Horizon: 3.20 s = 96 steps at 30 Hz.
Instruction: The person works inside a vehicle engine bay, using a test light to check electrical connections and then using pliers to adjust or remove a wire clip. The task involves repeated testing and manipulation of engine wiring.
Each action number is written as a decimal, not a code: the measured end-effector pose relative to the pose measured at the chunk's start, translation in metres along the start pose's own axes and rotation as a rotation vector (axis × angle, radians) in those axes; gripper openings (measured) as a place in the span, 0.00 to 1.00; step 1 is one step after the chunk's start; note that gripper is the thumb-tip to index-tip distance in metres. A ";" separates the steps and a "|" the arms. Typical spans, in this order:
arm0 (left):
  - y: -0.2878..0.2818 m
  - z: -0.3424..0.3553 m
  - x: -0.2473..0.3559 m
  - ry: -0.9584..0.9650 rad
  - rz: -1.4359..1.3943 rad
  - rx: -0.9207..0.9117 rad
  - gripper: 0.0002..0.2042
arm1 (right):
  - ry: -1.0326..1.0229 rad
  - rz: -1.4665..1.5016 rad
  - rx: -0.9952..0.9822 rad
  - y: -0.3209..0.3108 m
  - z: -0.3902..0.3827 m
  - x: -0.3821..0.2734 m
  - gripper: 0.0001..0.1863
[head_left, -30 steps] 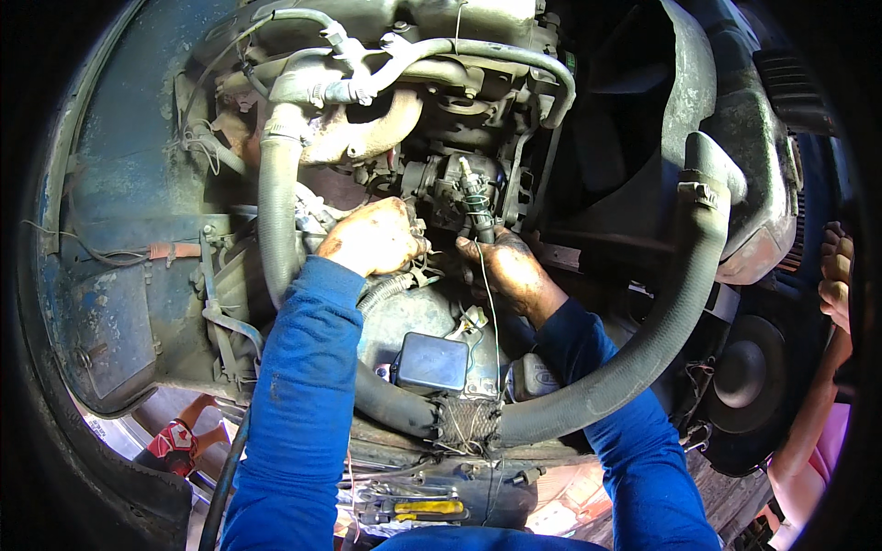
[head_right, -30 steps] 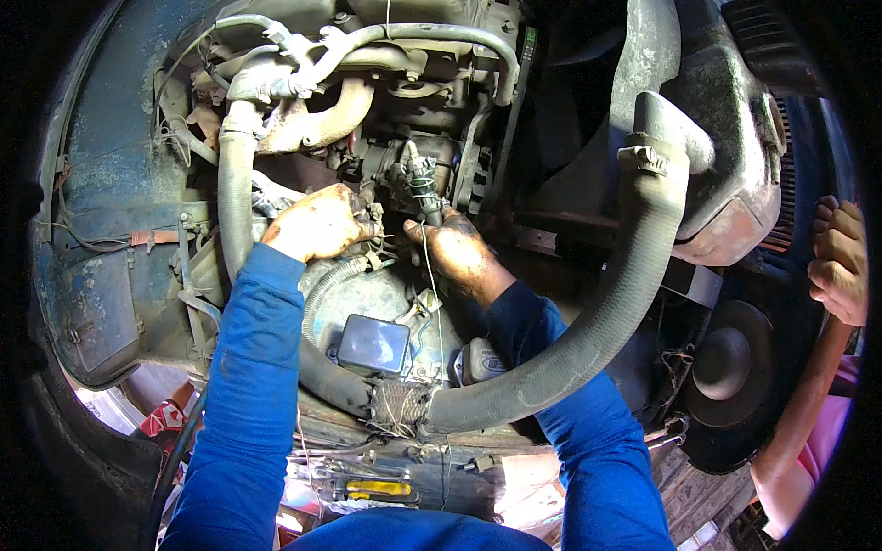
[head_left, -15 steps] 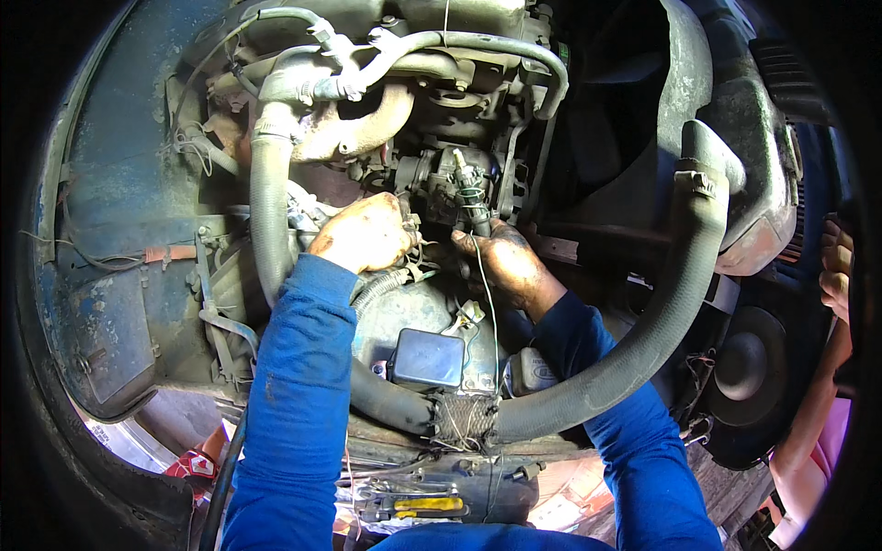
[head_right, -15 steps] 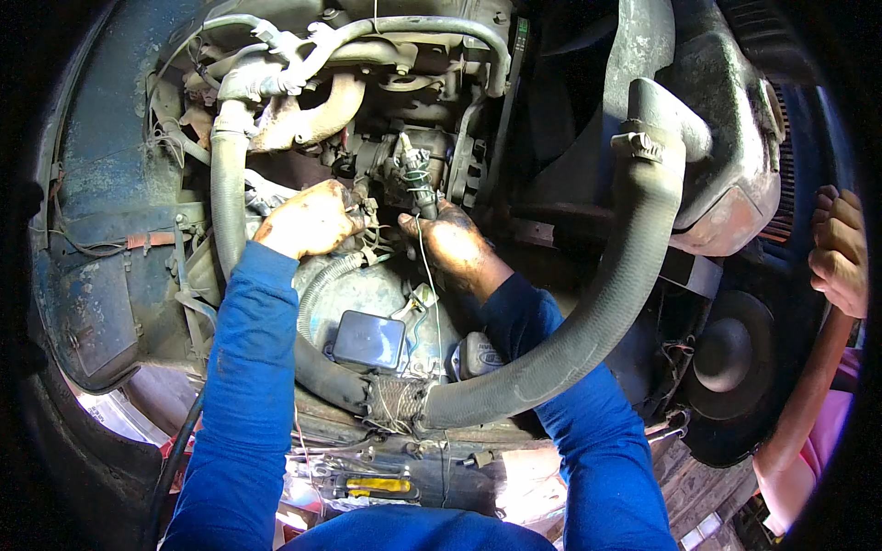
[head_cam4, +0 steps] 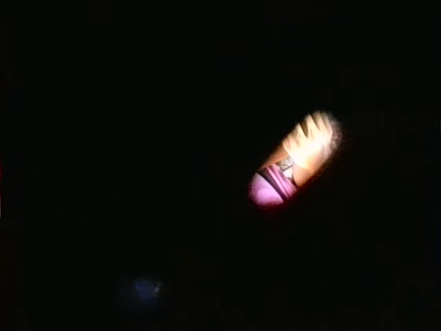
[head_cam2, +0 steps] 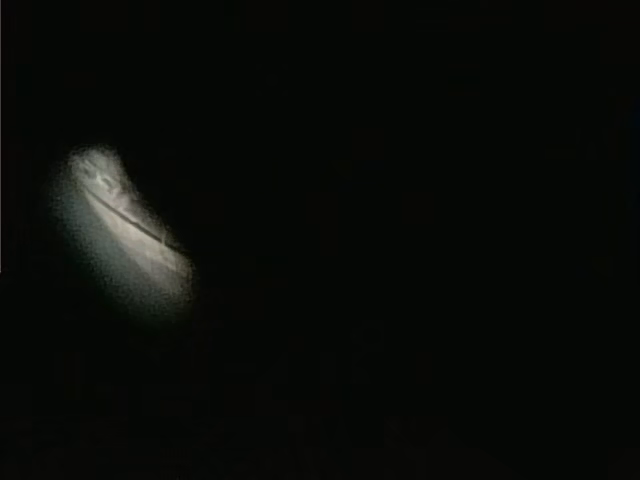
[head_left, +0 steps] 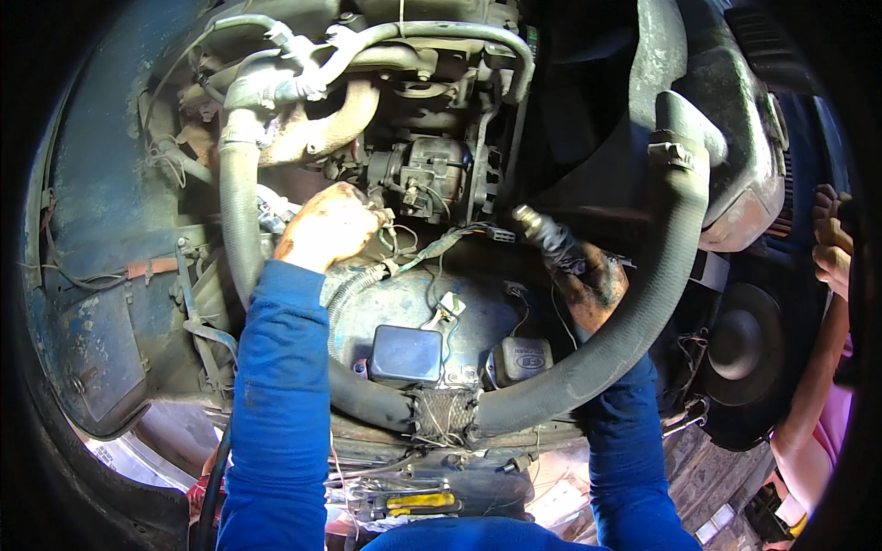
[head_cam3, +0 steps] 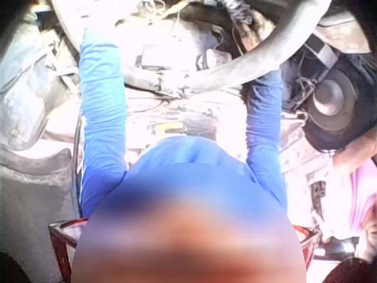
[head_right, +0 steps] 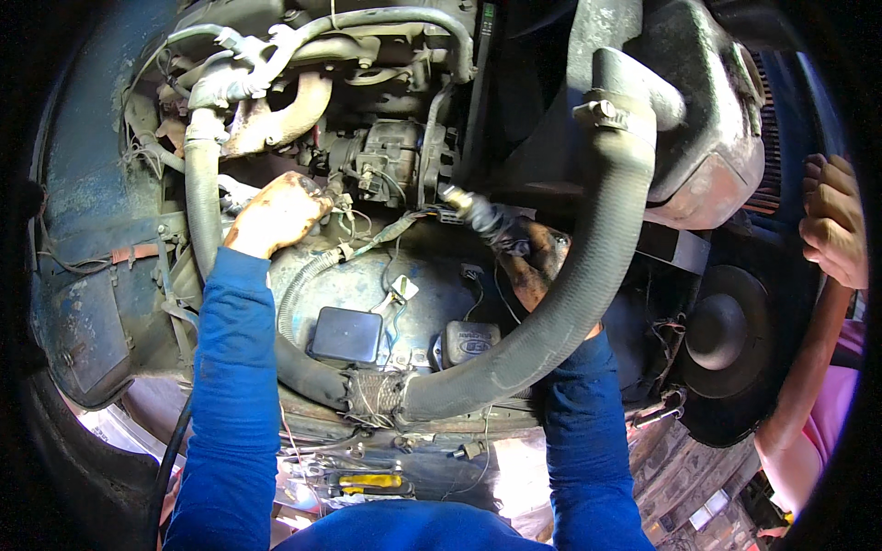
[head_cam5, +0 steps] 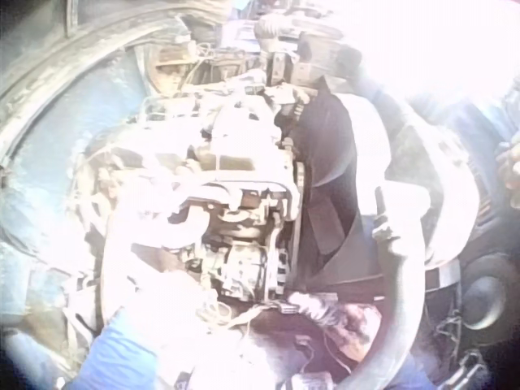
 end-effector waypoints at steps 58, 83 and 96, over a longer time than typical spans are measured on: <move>-0.025 0.004 0.054 0.103 -0.334 -0.269 0.16 | -0.508 0.722 -0.207 0.025 -0.006 -0.099 0.17; 0.023 -0.002 -0.003 -0.165 -0.095 -0.139 0.19 | -0.195 0.596 -0.152 0.023 0.011 -0.066 0.08; 0.004 0.035 0.042 -0.114 -0.351 -0.365 0.17 | -0.298 0.472 -0.056 0.023 0.009 -0.076 0.08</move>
Point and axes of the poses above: each hand's wrist, its own z-axis towards the middle knuckle, its own y-axis out of the palm, x = y × z, the point moved 6 cm from there along z, towards the middle knuckle, and after that the axes turned 10 degrees about -z, right-handed, at the moved point
